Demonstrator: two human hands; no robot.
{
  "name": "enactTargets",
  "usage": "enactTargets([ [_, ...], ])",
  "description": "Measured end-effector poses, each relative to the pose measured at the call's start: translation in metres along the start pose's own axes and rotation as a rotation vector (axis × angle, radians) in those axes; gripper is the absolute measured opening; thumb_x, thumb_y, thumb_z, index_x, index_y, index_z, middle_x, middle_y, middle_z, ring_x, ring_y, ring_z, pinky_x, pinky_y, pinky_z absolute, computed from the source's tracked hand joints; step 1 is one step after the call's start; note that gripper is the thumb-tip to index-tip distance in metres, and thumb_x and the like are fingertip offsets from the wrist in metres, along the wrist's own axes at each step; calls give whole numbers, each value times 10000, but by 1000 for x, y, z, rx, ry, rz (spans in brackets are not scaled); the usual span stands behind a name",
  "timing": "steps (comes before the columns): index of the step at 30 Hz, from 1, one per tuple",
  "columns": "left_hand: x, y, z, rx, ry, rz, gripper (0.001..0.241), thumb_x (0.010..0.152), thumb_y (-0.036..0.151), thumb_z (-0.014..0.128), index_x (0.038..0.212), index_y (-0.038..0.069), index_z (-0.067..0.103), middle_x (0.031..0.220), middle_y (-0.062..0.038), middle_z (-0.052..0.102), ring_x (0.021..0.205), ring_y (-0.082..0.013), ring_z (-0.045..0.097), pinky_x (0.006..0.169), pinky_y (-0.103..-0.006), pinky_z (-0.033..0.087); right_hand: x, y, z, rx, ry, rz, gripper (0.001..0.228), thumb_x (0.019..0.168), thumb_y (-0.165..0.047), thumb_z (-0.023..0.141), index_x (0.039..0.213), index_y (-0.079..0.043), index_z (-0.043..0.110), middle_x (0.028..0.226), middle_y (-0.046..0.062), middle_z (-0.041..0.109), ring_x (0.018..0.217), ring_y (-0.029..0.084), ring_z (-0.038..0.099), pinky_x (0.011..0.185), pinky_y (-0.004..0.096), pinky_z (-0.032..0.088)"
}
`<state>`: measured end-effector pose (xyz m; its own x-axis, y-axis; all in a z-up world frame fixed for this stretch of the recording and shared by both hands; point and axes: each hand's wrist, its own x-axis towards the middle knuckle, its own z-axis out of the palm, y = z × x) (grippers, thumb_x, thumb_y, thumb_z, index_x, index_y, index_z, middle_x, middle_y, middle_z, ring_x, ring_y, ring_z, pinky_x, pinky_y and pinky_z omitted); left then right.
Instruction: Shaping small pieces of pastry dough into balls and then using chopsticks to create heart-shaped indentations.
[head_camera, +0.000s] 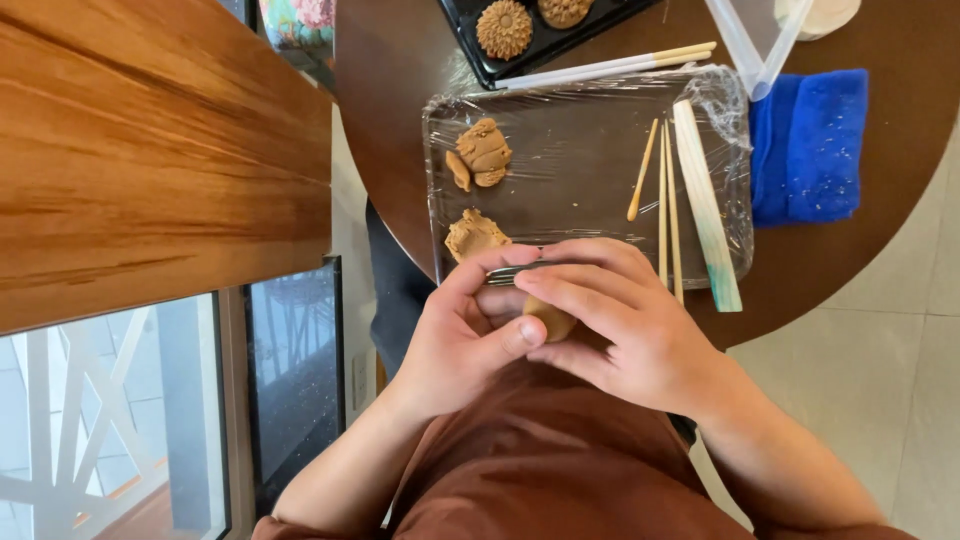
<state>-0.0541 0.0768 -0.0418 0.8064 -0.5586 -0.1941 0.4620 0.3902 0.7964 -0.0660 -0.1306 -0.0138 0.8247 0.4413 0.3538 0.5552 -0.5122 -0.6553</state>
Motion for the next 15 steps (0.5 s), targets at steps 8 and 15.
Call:
enactTargets([
  [8, 6, 12, -27, 1661, 427, 409, 524, 1007, 455, 649, 1355, 65, 617, 1302, -114, 567, 1150, -330, 541, 952, -483, 469, 11, 9, 4, 647, 82, 813, 489, 932, -4, 599, 1411, -73, 532, 1273, 107, 632, 997, 205, 718, 920, 330, 628],
  [15, 11, 7, -18, 1531, 489, 340, 303, 943, 340, 764, 1119, 127, 639, 1419, -75, 520, 1257, -327, 478, 919, -459, 430, 23, 5, 19, 194, -123, 763, 379, 923, -185, 720, 1298, -141, 692, 944, 26, 589, 703, 122, 545, 652, 270, 505],
])
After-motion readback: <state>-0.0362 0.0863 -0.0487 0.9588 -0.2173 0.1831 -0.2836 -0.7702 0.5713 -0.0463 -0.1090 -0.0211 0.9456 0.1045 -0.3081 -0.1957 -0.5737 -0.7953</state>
